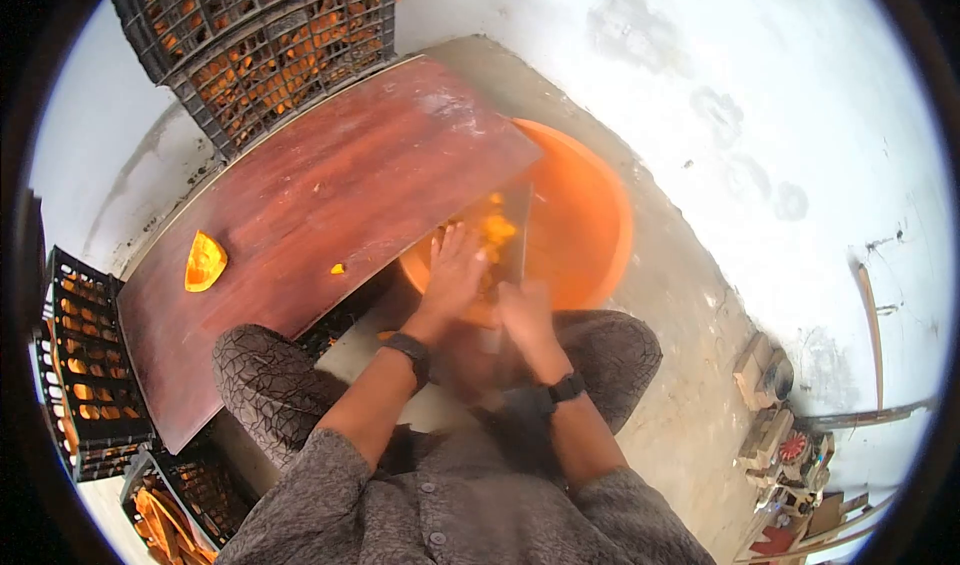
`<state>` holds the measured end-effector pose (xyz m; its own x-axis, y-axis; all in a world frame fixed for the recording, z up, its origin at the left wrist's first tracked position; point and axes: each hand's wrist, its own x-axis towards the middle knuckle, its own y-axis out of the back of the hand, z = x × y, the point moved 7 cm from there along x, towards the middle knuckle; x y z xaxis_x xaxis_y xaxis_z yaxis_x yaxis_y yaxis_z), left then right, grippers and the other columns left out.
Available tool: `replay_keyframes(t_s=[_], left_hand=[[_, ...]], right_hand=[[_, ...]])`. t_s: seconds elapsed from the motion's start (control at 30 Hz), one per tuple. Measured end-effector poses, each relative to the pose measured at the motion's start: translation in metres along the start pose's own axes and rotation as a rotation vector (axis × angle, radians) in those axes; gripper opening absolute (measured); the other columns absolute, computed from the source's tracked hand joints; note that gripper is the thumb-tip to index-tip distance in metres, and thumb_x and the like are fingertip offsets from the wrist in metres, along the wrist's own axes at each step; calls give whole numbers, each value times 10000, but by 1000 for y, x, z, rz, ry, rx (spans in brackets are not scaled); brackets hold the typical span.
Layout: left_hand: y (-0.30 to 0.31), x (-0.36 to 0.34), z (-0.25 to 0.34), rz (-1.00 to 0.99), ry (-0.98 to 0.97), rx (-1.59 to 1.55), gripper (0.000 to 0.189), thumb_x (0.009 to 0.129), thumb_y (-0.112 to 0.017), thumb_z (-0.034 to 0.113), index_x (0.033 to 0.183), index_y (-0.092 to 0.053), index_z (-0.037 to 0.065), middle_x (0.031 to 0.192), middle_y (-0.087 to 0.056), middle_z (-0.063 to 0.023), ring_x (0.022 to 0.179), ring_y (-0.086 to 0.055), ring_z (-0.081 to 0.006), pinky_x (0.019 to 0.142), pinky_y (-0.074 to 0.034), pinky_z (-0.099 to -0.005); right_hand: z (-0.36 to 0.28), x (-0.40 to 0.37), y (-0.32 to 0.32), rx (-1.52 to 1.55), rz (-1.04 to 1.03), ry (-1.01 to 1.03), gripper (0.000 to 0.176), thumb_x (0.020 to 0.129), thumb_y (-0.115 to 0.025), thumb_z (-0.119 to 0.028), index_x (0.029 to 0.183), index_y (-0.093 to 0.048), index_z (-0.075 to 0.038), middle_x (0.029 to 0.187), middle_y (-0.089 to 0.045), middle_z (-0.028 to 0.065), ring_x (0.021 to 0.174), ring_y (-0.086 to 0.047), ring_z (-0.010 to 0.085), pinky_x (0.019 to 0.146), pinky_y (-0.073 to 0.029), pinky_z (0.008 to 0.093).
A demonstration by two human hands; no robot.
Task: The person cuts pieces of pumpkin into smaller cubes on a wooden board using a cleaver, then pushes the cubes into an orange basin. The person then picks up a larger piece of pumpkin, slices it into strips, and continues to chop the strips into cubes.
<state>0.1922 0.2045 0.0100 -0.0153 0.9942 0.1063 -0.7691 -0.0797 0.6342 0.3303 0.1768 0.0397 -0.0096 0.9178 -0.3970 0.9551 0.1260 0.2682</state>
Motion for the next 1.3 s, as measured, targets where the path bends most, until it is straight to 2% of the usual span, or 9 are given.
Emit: replay_keyframes(t_s=[0.17,0.23,0.3,0.4,0.53,0.7,0.9,1.23,1.3], left_hand=[[-5,-21,-23,13,-59,-83,504,963,-469,287,1367,-446,-13,1495,-324,-240,1402,-276,-380,1159,-197,-429],[6,-27,-25,44,-75,-91,482,945,-514,252,1342,-471,-18,1479,-351,-243,1372,-337,-385,1139,-268,-414],[15,-31,-26,45,-78,-70,452,917,-561,207,1301,-501,-24,1453,-385,-246,1302,-435,-383,1074,-375,-407],[26,-33,-33,43,-63,-62,429,909,-569,182,1281,-515,-23,1448,-390,-244,1283,-459,-368,1057,-398,-404],[37,-30,-21,157,-128,-102,432,910,-566,161,1298,-503,-18,1442,-401,-241,1285,-459,-368,1056,-401,-406],[16,-37,29,-46,-427,-47,476,934,-509,160,1380,-438,9,1478,-357,-224,1375,-341,-359,1135,-294,-393],[-1,-36,31,-166,-417,-57,537,946,-466,160,1447,-341,15,1534,-262,-204,1442,-203,-334,1184,-169,-390],[32,-27,13,9,-320,-51,532,944,-492,166,1435,-358,10,1536,-249,-211,1441,-209,-330,1176,-187,-399],[54,-26,15,129,-323,-24,476,900,-567,121,1330,-461,-52,1480,-341,-233,1379,-319,-379,1142,-270,-436]], right_hand=[[19,27,18,-403,165,176,209,898,-531,-148,795,-591,23,565,-540,80,485,-572,160,412,-454,297],[-2,17,20,-694,345,403,232,896,-528,-138,734,-581,18,540,-515,67,460,-564,155,409,-447,293],[9,28,21,-555,305,283,226,899,-531,-138,743,-576,19,541,-517,68,454,-556,156,409,-447,293],[19,35,17,-337,215,158,205,908,-531,-134,777,-566,19,546,-522,68,451,-546,158,405,-445,295],[1,8,2,13,47,-27,147,921,-520,-117,869,-557,16,585,-539,70,474,-537,153,403,-446,298],[-19,-17,2,184,-26,-53,126,912,-518,-96,922,-557,24,633,-555,84,497,-537,150,417,-460,295],[-25,-32,16,351,-72,-92,132,893,-528,-86,955,-558,26,643,-559,103,498,-539,158,422,-478,313],[-24,-32,17,227,-46,-73,153,879,-560,-106,940,-578,34,652,-588,106,483,-545,142,415,-486,287],[-33,-37,9,227,-103,-56,153,880,-561,-107,927,-581,38,649,-589,101,484,-546,138,414,-486,280]])
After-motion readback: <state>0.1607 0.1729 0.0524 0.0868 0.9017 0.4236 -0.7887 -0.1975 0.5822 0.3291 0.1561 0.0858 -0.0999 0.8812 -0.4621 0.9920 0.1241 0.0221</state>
